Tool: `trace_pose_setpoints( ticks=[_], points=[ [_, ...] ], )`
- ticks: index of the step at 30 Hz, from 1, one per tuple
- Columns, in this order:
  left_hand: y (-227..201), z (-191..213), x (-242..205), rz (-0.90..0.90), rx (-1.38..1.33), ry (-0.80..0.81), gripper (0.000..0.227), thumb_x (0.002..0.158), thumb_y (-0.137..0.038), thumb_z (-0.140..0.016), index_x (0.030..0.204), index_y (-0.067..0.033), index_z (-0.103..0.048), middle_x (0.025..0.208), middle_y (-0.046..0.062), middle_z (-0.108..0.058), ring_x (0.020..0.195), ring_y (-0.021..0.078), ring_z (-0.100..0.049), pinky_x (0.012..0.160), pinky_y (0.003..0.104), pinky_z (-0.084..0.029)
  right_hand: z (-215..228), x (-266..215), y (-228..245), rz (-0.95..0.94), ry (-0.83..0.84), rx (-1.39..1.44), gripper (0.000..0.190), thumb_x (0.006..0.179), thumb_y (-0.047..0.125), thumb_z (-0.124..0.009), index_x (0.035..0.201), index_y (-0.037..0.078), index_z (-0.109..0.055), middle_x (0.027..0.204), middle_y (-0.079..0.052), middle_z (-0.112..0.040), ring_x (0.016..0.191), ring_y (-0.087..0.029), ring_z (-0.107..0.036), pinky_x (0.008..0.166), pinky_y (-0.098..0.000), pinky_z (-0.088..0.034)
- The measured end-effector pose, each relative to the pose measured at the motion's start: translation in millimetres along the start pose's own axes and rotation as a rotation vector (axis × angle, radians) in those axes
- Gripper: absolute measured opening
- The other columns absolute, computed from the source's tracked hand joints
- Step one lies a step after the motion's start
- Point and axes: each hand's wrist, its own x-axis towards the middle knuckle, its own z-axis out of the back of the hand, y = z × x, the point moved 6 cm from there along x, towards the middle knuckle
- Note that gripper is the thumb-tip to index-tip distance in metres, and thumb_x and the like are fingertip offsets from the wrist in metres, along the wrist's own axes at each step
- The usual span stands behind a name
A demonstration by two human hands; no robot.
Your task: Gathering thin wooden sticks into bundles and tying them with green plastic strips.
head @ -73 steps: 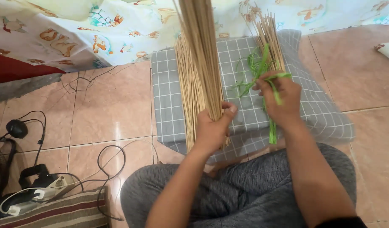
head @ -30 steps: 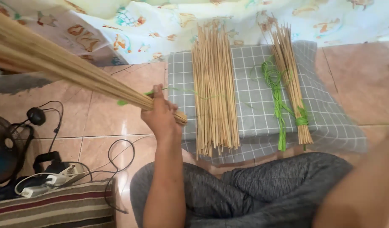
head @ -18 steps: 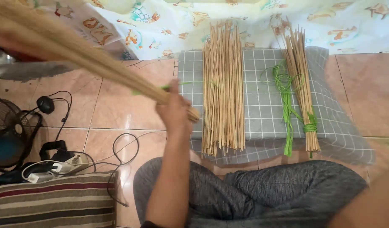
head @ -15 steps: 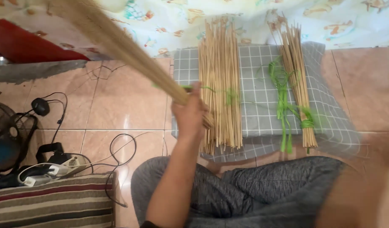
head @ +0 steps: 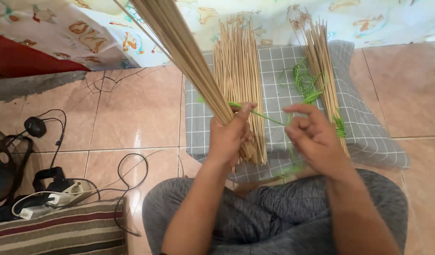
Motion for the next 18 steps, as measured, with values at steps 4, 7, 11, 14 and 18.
trace_pose_setpoints(
  ticks=[4,7,11,14,18],
  points=[
    [-2.8,-0.5,1.0,0.05,-0.015,-0.036,0.033,0.102,-0.031,-0.064,0.103,0.0028,-0.067,0.048,0.0,-0.048,0.037,0.0083,-0.046,0.047,0.027,-0.051,25.0,-0.4,-9.9,-0.027,-0.115,0.134,0.021,0.098,-0.001,-0.054,0.115,-0.001,-0.066,0.061,-0.002,-0.051,0.039,-0.006,-0.046,0.042,-0.0216,-0.04],
    [14.5,9.9,3.0,0.225,-0.079,-0.184,0.022,0.094,-0.027,-0.071,0.092,-0.0103,-0.057,0.052,-0.003,-0.039,0.041,0.0098,-0.036,0.046,0.03,-0.044,55.6,-4.7,-16.8,-0.129,-0.564,0.254,0.019,0.099,-0.006,-0.054,0.099,0.008,-0.067,0.081,-0.006,-0.063,0.048,-0.011,-0.047,0.046,-0.022,-0.037],
    [27.7,-2.4,0.6,0.149,0.147,-0.098,0.029,0.094,-0.036,-0.068,0.085,-0.0089,-0.062,0.058,0.0,-0.051,0.046,0.0104,-0.047,0.045,0.029,-0.051,40.7,-6.3,15.2,0.108,-0.569,-0.406,0.025,0.108,-0.013,-0.05,0.121,0.002,-0.065,0.106,-0.011,-0.066,0.082,-0.017,-0.065,0.073,-0.0277,-0.057],
    [33.0,-12.8,-6.4,0.027,0.021,-0.003,0.032,0.094,-0.035,-0.069,0.074,-0.0128,-0.057,0.054,0.001,-0.049,0.044,0.0111,-0.046,0.045,0.031,-0.05,45.9,-6.4,16.0,0.181,-0.671,-0.423,0.023,0.109,-0.011,-0.051,0.127,-0.003,-0.063,0.112,-0.014,-0.066,0.085,-0.02,-0.068,0.072,-0.028,-0.06],
    [34.6,-17.8,-4.9,-0.05,-0.263,0.124,0.043,0.107,-0.038,-0.056,0.071,-0.0142,-0.048,0.042,-0.002,-0.036,0.035,0.0103,-0.044,0.05,0.029,-0.054,46.2,-4.7,0.1,0.094,-0.358,-0.488,0.014,0.102,-0.002,-0.069,0.115,-0.004,-0.073,0.099,-0.021,-0.069,0.097,-0.036,-0.071,0.085,-0.0455,-0.057]
  ],
)
